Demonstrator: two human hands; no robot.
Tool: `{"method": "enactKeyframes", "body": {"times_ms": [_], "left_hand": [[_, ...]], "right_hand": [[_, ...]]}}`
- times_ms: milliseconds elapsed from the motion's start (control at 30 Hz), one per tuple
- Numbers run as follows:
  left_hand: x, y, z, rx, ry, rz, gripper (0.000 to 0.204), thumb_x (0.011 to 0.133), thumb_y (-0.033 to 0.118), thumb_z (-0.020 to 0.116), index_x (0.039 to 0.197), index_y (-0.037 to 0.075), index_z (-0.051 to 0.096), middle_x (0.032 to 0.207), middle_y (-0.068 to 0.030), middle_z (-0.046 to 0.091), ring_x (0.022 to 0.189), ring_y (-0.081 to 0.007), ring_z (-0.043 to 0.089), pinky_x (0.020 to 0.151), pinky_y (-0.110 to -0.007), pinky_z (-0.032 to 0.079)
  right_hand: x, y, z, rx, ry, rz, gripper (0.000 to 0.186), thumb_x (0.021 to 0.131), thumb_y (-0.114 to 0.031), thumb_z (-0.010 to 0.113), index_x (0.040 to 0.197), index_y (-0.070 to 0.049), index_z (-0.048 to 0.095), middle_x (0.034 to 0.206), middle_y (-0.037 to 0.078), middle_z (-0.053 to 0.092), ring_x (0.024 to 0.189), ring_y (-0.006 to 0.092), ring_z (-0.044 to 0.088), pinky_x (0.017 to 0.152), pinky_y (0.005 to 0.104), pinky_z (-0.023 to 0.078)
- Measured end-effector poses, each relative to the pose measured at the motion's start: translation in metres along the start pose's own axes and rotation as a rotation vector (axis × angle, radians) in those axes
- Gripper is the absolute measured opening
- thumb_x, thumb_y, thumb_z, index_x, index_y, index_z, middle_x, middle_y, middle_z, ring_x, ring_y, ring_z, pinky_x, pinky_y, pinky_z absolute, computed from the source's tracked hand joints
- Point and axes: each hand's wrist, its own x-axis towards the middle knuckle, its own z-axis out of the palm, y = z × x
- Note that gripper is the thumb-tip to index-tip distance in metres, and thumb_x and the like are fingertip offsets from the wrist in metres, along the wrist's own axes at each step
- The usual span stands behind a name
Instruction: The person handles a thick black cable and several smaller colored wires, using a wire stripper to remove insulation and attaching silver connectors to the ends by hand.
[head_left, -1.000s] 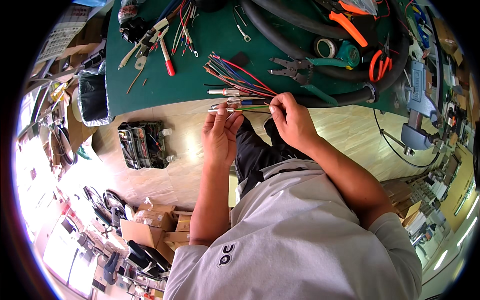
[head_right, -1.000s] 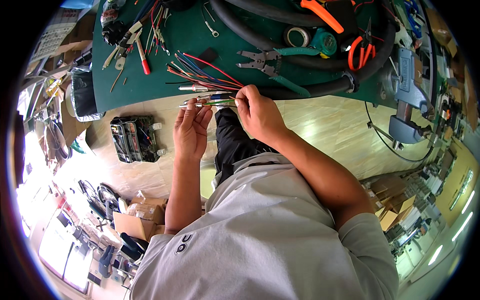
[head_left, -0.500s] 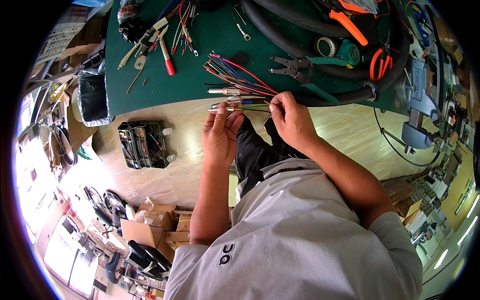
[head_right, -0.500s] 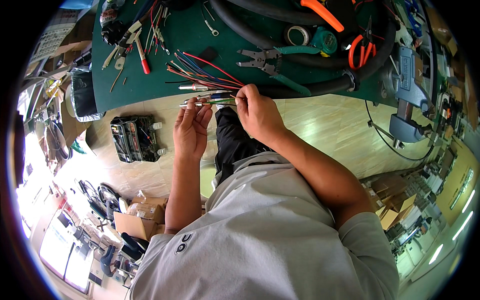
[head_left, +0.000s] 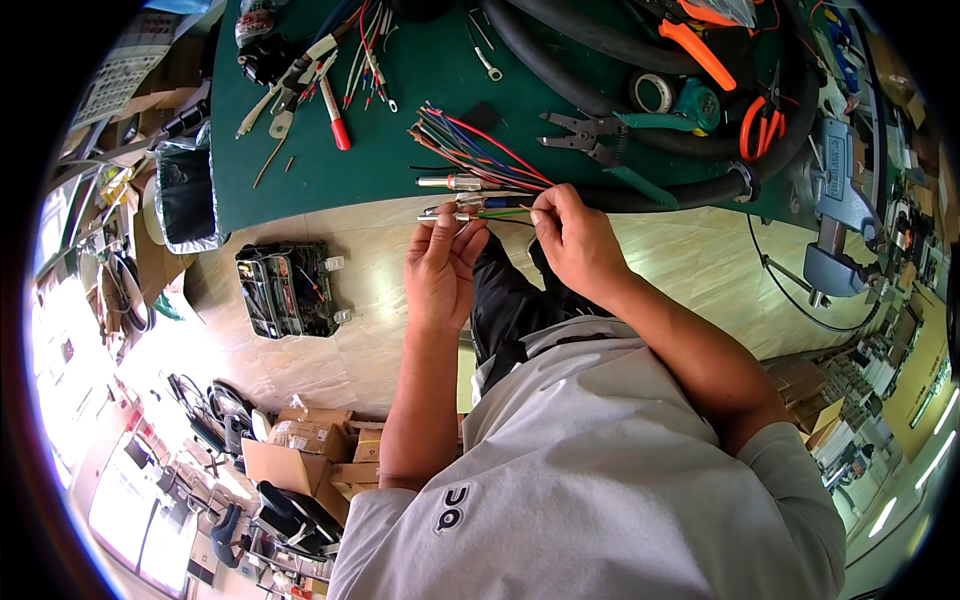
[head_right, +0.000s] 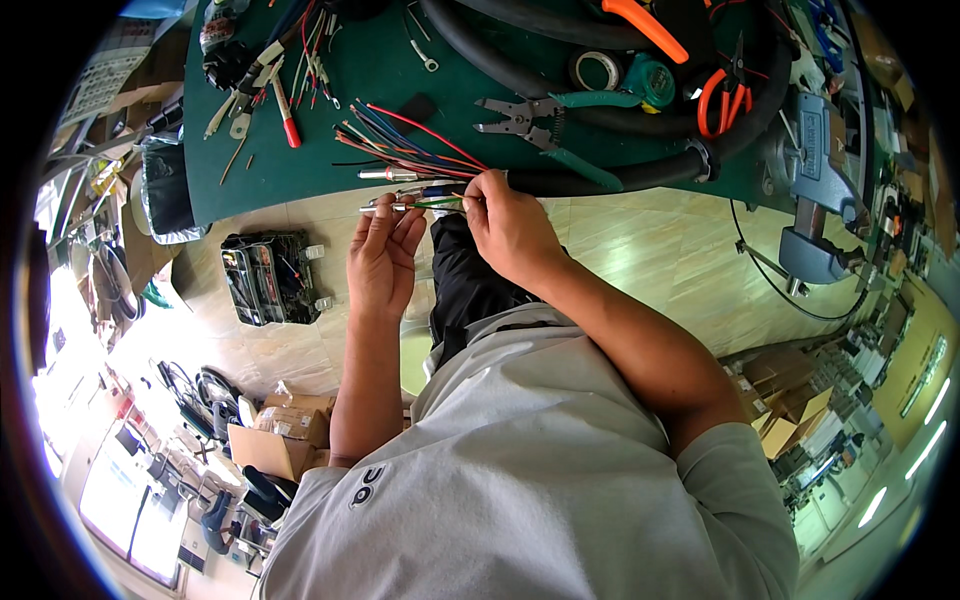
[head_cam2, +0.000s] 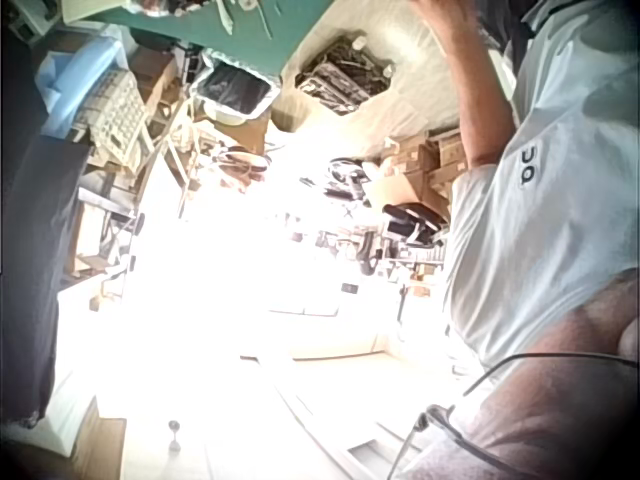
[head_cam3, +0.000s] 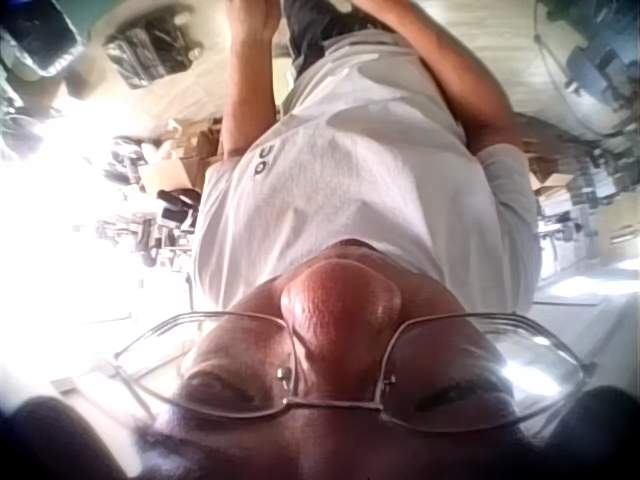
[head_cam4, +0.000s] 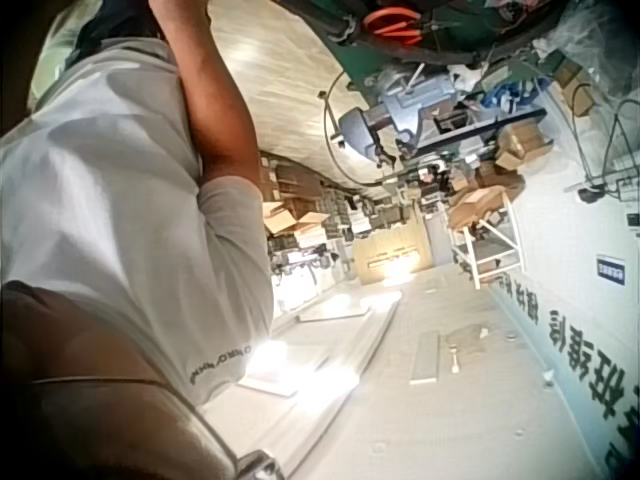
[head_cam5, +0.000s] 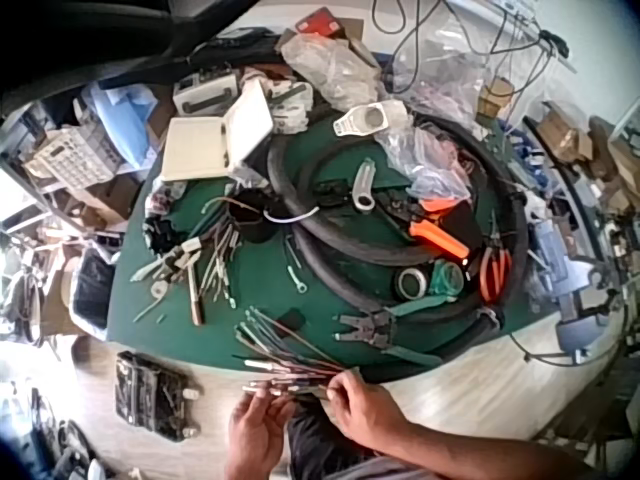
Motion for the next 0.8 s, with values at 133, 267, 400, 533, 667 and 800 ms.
{"method": "enactKeyframes", "body": {"times_ms": [133,267,400,533,667,800], "left_hand": [[-0.001,0.001,0.002,0.002,0.01,0.002,0.019,0.098,0.015,0.056,0.113,0.002,0.057,0.102,-0.0096,0.067,0.09,-0.0188,0.068,0.078,-0.029,0.058],[0.001,0.001,-0.001,0.002,-0.013,0.001,0.018,0.098,0.014,0.056,0.112,0.003,0.057,0.103,-0.011,0.067,0.092,-0.0198,0.068,0.079,-0.029,0.058],[0.003,-0.003,-0.006,0.009,-0.036,0.016,0.018,0.099,0.013,0.055,0.113,0.003,0.057,0.107,-0.0132,0.066,0.095,-0.0215,0.068,0.082,-0.03,0.058],[0.002,-0.003,-0.004,0.02,-0.034,0.024,0.017,0.099,0.013,0.054,0.112,0.003,0.057,0.107,-0.0134,0.066,0.094,-0.0213,0.068,0.082,-0.031,0.058],[0.001,-0.003,-0.006,0.014,-0.01,0.049,0.015,0.099,0.013,0.054,0.11,0.003,0.057,0.108,-0.0144,0.066,0.097,-0.0228,0.067,0.084,-0.032,0.057],[-0.004,0.005,-0.01,0.059,0.082,0.199,0.01,0.099,0.009,0.05,0.104,0.003,0.056,0.106,-0.0161,0.065,0.099,-0.0261,0.065,0.088,-0.037,0.055]], "right_hand": [[0.002,-0.003,0.002,0.005,-0.003,-0.015,0.013,0.091,-0.004,0.06,0.096,-0.001,0.049,0.075,0.015,0.061,0.066,0.0343,0.065,0.058,0.0364,0.05],[0.003,-0.006,0.0,0.002,-0.016,-0.016,0.013,0.091,-0.004,0.06,0.096,-0.001,0.049,0.076,0.016,0.061,0.067,0.0346,0.064,0.058,0.037,0.05],[0.003,-0.005,0.003,-0.009,-0.02,-0.06,0.016,0.089,-0.005,0.059,0.096,-0.003,0.045,0.072,0.015,0.062,0.065,0.0373,0.064,0.055,0.0431,0.049],[0.003,-0.006,0.003,-0.009,-0.018,-0.063,0.015,0.089,-0.006,0.059,0.096,-0.003,0.046,0.072,0.014,0.062,0.066,0.037,0.063,0.055,0.0435,0.049],[0.003,-0.006,0.001,0.002,-0.052,-0.057,0.015,0.089,-0.006,0.059,0.096,-0.003,0.046,0.073,0.014,0.062,0.067,0.0367,0.064,0.056,0.0434,0.049],[-0.001,-0.013,-0.014,-0.024,-0.042,-0.05,0.015,0.089,-0.006,0.059,0.097,-0.003,0.047,0.074,0.014,0.061,0.066,0.0357,0.063,0.057,0.0417,0.049]]}}
